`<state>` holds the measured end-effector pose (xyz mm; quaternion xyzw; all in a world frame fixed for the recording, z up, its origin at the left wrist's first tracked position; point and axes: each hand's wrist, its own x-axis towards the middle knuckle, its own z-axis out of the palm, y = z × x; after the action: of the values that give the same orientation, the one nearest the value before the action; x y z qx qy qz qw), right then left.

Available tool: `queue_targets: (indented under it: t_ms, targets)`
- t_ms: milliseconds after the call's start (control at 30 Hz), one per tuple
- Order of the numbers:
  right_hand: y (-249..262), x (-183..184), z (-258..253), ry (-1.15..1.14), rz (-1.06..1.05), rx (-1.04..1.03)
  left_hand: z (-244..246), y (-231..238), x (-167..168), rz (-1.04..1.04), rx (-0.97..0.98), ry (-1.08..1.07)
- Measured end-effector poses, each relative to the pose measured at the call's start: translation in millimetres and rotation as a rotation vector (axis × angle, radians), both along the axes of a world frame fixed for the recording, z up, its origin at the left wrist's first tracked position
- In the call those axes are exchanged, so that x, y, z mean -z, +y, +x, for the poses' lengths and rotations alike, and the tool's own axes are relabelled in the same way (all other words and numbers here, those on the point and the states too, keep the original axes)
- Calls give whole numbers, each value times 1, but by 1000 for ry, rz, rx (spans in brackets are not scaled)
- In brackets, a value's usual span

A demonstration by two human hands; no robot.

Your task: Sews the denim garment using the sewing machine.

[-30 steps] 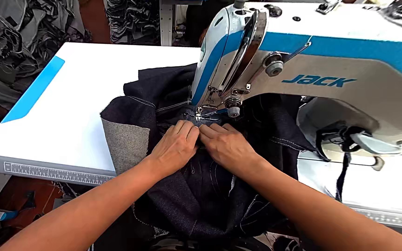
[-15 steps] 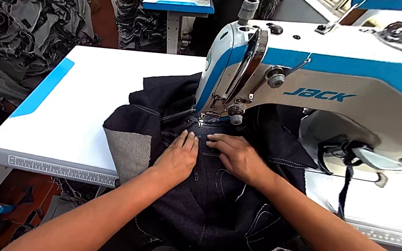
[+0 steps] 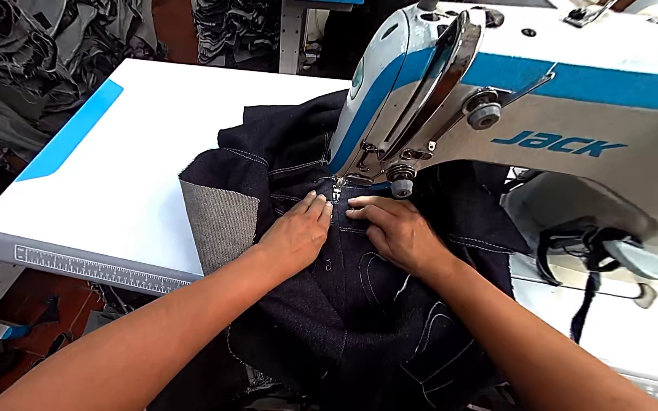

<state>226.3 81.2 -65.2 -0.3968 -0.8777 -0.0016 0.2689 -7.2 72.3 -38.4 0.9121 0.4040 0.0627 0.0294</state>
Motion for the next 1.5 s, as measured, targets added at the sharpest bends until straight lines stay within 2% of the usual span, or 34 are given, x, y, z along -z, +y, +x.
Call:
queue_targets:
  t_ms: [333,600,800,833,967,1000,1033,1133,1167,1233,1267,1333,1400,1500]
  targets:
    - [15,2,0,9,-9,13,-5,22,0,-75,7,-69]
    - [38,5,0,11,-9,90,-10,58,2,-67,78,-134]
    - [56,1,1,-102,-180,315,-9,83,-2,-37,119,-133]
    - [62,3,3,-112,-201,335,-9,88,-2,-28,122,-136]
    - [91,38,18,-62,-66,353,-8,102,-3,-36,117,-137]
    - [87,31,17,-76,-122,350,-8,105,-1,-28,134,-143]
    - [81,26,14,-66,-91,337,-9,106,0,-9,163,-159]
    - [24,-38,3,-23,-8,238,-21,100,-11,126,212,-303]
    - [1,-48,9,10,103,252,-31,92,-23,224,136,-364]
    - [-48,-46,34,104,172,456,-55,74,-50,351,-191,-407]
    - [-65,-35,46,177,141,587,-66,68,-62,270,-383,-434]
    - [-85,-15,64,297,-115,778,-77,66,-62,-40,-691,-512]
    - [-88,-13,64,327,-284,841,-76,71,-49,-246,-803,-524]
    - [-99,-24,56,209,-391,729,-90,58,-41,-288,-745,-573]
